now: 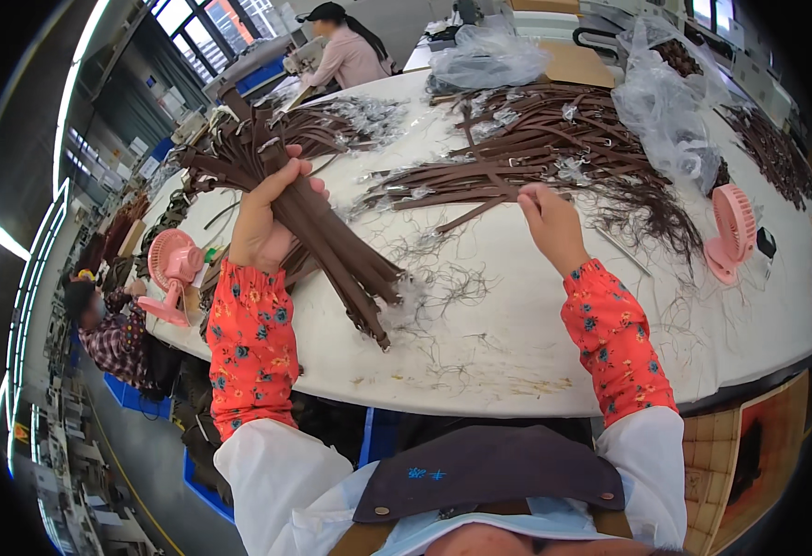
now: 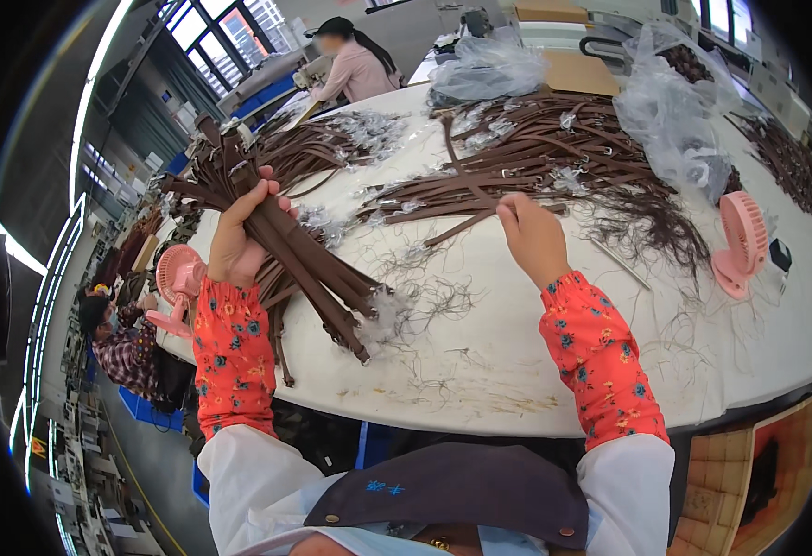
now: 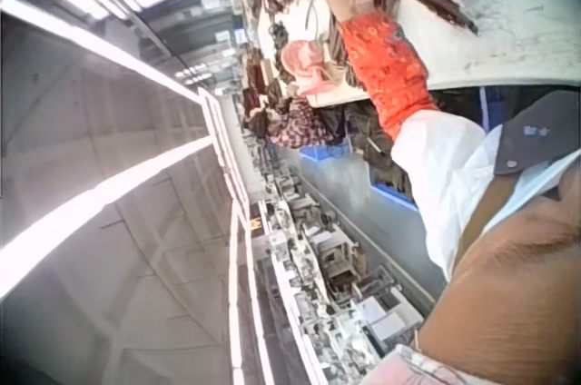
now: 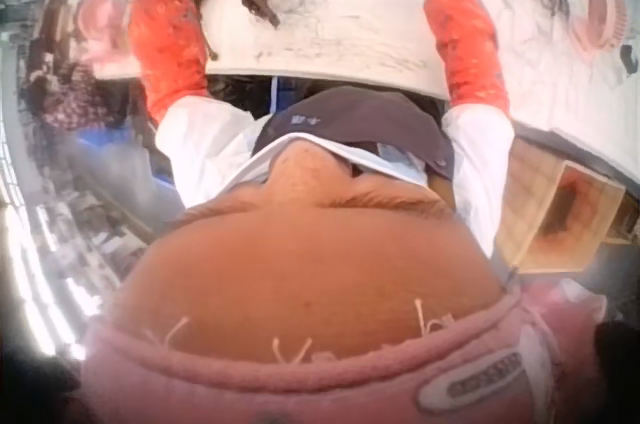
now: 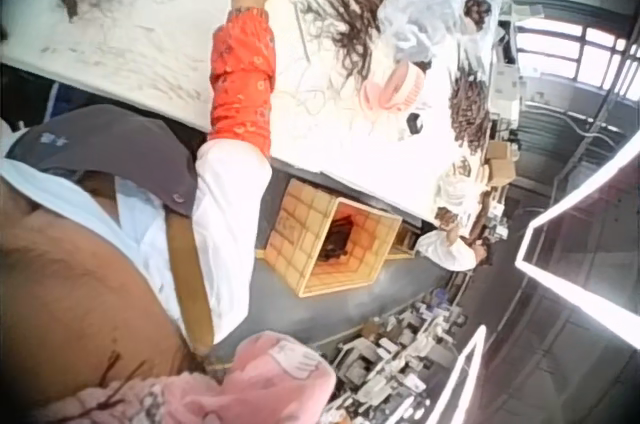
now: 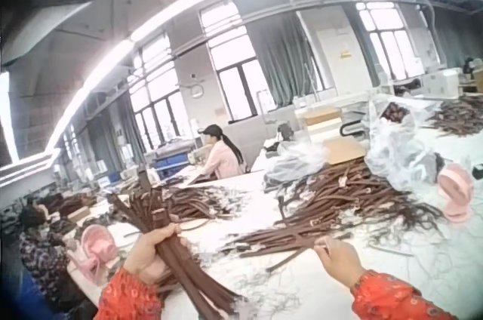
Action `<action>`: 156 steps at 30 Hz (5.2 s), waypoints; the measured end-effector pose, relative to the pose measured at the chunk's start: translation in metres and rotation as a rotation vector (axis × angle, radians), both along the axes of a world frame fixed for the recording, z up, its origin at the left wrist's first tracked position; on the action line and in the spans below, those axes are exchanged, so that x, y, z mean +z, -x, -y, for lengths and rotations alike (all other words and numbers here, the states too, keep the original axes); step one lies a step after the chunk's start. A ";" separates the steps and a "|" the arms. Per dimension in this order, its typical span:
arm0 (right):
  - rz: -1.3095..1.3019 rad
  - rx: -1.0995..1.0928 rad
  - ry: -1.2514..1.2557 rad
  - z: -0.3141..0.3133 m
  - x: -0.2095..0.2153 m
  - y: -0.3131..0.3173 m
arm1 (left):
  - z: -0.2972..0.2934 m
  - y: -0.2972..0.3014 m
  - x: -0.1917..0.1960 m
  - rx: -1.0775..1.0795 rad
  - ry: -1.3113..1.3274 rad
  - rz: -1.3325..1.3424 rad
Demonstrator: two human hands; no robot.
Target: The person uses a metal tool to attach metal buckles to brown leather straps at a factory workstation. They repeatedly thread the strap ends through the buckle loops and secure them, then gather the finished belts into a bundle.
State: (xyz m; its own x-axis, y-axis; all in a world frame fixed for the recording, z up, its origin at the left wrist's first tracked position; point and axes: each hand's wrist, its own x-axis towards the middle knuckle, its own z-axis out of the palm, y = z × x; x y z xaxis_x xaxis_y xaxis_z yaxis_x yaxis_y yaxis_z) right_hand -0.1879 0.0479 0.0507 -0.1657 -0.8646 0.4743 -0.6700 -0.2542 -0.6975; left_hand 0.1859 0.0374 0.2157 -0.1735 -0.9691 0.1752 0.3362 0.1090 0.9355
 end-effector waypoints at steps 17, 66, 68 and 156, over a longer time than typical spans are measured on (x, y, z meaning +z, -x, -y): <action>0.079 0.712 -0.008 -0.079 0.042 -0.128 | -0.028 0.052 -0.003 -0.032 0.027 -0.122; 1.314 1.233 0.207 -0.075 0.115 -0.073 | -0.030 0.055 -0.026 0.059 0.070 -0.110; 1.112 1.015 0.259 -0.084 0.126 -0.056 | -0.024 0.047 -0.029 0.082 0.041 -0.145; 0.381 0.762 0.056 -0.079 -0.004 -0.115 | -0.055 0.004 0.063 -0.613 0.256 -0.612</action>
State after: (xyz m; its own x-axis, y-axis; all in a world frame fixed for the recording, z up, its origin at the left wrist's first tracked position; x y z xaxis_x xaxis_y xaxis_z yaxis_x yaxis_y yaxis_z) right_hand -0.0730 0.1266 0.0471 0.2951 -0.7813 0.5499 -0.0242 -0.5815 -0.8132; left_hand 0.1819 0.0926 0.2782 -0.4520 -0.6559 0.6046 0.8350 -0.0725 0.5455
